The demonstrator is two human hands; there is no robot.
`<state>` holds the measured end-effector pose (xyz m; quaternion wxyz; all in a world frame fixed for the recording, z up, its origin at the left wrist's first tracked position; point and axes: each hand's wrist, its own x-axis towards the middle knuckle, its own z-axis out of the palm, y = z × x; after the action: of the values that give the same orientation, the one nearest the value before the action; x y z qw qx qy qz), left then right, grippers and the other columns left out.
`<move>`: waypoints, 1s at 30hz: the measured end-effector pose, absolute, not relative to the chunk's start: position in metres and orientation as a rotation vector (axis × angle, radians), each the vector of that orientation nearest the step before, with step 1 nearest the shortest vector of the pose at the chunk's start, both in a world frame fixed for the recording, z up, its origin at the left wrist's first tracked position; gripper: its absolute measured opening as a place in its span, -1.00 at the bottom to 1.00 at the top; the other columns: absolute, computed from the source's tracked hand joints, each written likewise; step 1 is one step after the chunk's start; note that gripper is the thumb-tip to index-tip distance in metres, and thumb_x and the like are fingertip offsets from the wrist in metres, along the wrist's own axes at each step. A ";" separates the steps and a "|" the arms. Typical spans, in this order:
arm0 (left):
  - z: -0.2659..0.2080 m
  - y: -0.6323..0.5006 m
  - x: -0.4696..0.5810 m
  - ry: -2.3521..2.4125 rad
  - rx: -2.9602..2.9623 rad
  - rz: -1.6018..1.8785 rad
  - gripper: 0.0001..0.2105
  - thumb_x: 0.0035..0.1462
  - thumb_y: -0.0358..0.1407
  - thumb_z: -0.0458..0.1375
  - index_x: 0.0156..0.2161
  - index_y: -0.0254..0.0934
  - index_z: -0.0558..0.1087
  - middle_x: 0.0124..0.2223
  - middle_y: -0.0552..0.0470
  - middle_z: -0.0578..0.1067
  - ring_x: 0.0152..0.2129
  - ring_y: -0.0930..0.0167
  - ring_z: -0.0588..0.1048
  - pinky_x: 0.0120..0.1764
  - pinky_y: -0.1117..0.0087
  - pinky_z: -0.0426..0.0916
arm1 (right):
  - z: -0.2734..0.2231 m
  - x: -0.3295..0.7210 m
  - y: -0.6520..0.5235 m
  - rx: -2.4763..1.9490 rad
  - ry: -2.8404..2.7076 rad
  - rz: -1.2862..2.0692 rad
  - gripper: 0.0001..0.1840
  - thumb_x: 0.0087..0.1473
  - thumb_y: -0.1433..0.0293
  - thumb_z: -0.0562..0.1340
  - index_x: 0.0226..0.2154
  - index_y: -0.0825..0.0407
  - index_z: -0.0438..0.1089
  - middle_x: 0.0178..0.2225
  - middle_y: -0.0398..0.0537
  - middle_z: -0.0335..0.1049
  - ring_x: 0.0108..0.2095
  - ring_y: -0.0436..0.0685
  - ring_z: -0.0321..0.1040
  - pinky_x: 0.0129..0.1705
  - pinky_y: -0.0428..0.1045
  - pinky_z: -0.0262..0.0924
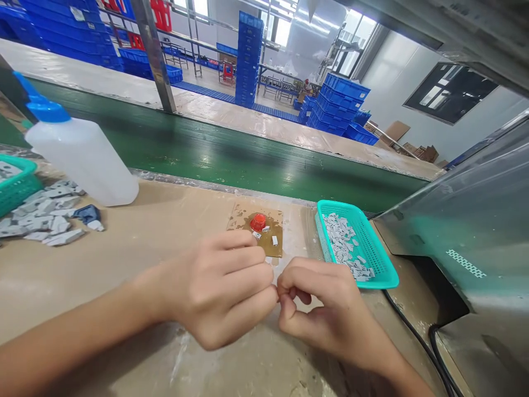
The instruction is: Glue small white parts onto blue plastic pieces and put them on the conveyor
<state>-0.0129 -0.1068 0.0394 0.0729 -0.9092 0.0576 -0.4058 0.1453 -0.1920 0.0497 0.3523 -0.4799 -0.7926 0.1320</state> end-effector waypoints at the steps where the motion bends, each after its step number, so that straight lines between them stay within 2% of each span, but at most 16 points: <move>1: 0.040 -0.107 -0.013 0.184 -2.715 -1.222 -0.74 0.03 -0.46 0.01 -0.65 -0.27 0.24 -0.64 0.11 0.25 -0.63 0.47 0.26 -0.53 0.37 0.18 | 0.051 0.146 -0.191 -1.237 -2.021 0.401 -0.83 -0.23 0.63 0.01 -0.64 0.06 0.16 -0.65 -0.27 0.05 -0.62 -0.12 -0.02 -0.62 -0.20 -0.10; 7: 0.045 -0.109 -0.015 0.210 -2.686 -1.244 -0.73 0.03 -0.45 0.02 -0.67 -0.26 0.21 -0.66 0.12 0.22 -0.63 0.46 0.30 -0.55 0.36 0.20 | 0.058 0.145 -0.188 -1.249 -1.872 0.737 -0.87 -0.35 0.59 0.01 -0.73 0.06 0.09 -0.70 -0.29 -0.02 -0.67 -0.14 -0.14 -0.67 -0.19 -0.20; 10: 0.045 -0.115 -0.017 0.134 -2.749 -1.196 -0.72 0.03 -0.45 0.02 -0.67 -0.25 0.21 -0.65 0.11 0.25 -0.62 0.45 0.33 -0.53 0.34 0.24 | 0.058 0.144 -0.188 -1.249 -1.801 0.865 -0.87 -0.37 0.58 0.01 -0.75 0.06 0.10 -0.72 -0.28 -0.02 -0.68 -0.14 -0.15 -0.69 -0.19 -0.22; 13: 0.040 -0.121 -0.019 0.004 -2.759 -1.296 -0.71 0.04 -0.42 0.03 -0.67 -0.22 0.18 -0.66 0.11 0.25 -0.62 0.43 0.35 -0.51 0.29 0.29 | 0.057 0.144 -0.187 -1.245 -1.718 1.011 -0.88 -0.39 0.58 0.02 -0.75 0.06 0.10 -0.72 -0.27 -0.01 -0.68 -0.14 -0.13 -0.71 -0.20 -0.23; 17: 0.032 -0.123 -0.020 -0.098 -2.748 -1.378 -0.74 0.00 -0.37 0.08 -0.66 -0.20 0.20 -0.64 0.11 0.29 -0.59 0.39 0.38 -0.49 0.25 0.32 | 0.054 0.144 -0.186 -1.204 -1.592 1.208 -0.90 -0.40 0.56 0.02 -0.75 0.07 0.12 -0.71 -0.25 0.03 -0.68 -0.14 -0.07 -0.72 -0.22 -0.17; 20: 0.032 -0.120 -0.020 0.039 -2.730 -1.448 -0.75 -0.01 -0.36 0.09 -0.66 -0.20 0.21 -0.62 0.11 0.33 -0.59 0.39 0.37 -0.52 0.26 0.29 | 0.052 0.143 -0.186 -1.162 -1.505 1.289 -0.91 -0.40 0.56 0.02 -0.74 0.07 0.13 -0.71 -0.24 0.07 -0.67 -0.13 -0.03 -0.70 -0.21 -0.11; 25: 0.036 -0.114 -0.023 0.180 -2.662 -1.492 -0.73 0.01 -0.34 0.10 -0.66 -0.20 0.20 -0.63 0.11 0.34 -0.61 0.39 0.36 -0.57 0.27 0.25 | 0.049 0.142 -0.185 -1.017 -1.437 1.258 -0.92 -0.33 0.54 0.05 -0.68 0.06 0.18 -0.68 -0.23 0.11 -0.65 -0.11 0.01 -0.67 -0.19 -0.04; 30: 0.037 -0.111 -0.027 0.032 -2.741 -1.382 -0.78 0.02 -0.26 0.10 -0.61 -0.17 0.25 -0.64 0.13 0.33 -0.62 0.40 0.37 -0.57 0.29 0.28 | 0.058 0.151 -0.184 -1.023 -1.593 1.011 -0.89 -0.16 0.52 0.11 -0.63 0.07 0.22 -0.66 -0.22 0.13 -0.61 -0.08 0.06 -0.60 -0.15 0.01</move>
<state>-0.0273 -0.1108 0.0375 0.0359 -0.8923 0.0105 -0.4499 0.1510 -0.1839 0.0576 0.4775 -0.4188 -0.6521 0.4139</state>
